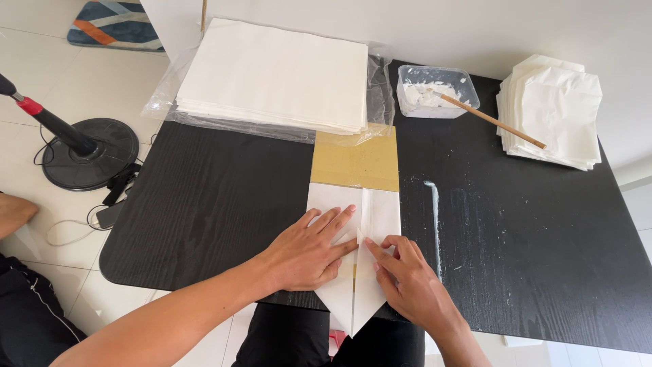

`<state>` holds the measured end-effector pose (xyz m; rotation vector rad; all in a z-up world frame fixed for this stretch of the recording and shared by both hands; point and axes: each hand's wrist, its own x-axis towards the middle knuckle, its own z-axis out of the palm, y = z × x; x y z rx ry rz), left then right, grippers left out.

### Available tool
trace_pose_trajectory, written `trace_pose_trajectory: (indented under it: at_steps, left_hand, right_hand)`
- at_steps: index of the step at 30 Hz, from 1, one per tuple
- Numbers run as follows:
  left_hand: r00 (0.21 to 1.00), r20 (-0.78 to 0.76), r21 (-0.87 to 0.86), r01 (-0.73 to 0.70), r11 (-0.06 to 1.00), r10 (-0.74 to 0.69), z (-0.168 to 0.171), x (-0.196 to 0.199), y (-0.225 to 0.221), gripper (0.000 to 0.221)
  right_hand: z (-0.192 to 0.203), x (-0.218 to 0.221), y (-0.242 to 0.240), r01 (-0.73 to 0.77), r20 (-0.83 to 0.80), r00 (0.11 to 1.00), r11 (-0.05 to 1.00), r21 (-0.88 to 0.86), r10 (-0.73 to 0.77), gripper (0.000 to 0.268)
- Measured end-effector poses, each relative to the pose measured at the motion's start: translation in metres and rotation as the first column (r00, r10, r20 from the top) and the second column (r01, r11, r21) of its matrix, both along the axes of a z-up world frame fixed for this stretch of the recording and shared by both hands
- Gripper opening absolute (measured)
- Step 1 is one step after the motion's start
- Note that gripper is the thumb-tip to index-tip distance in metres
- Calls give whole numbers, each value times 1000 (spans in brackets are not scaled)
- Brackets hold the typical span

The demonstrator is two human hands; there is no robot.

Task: Manually folding and gluing the bottom of a paper bag on a work surface.

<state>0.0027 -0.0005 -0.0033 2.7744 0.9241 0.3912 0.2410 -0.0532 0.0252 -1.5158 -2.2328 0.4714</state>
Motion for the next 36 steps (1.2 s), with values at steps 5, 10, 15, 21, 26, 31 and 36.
trace_pose_trajectory:
  at_steps: [5,10,15,21,26,31,36]
  left_hand:
    - [998,62,94,-17,995,12,8,0,-12,45]
    - [997,61,98,-60,993,54,0,-3,-16,50]
    - [997,45,-23,-62,998,63,-3,-1,-7,58]
    - [997,44,-22,-55,998,56,-5,-3,-5,59]
    - [997,53,28,-64,998,62,-1,-3,-6,59]
    - [998,26,17,-54,998,53,-5,-2,-3,62]
    - [999,33,1,-43,999,43,-10,-1,-3,63]
  right_hand:
    - [1,-5,-1,-4,43,999,1000,-4,4,36]
    - [-4,-3,-1,-4,52,999,1000,2,4,36]
    - [-9,-4,2,-12,114,993,1000,-2,12,37]
    - [-7,-5,4,-38,176,984,999,-11,39,36]
    - [-7,-5,6,-61,210,976,998,2,59,40]
    - [-9,-8,8,-81,265,962,996,37,69,47]
    - [-10,-9,11,-99,273,959,992,83,72,45]
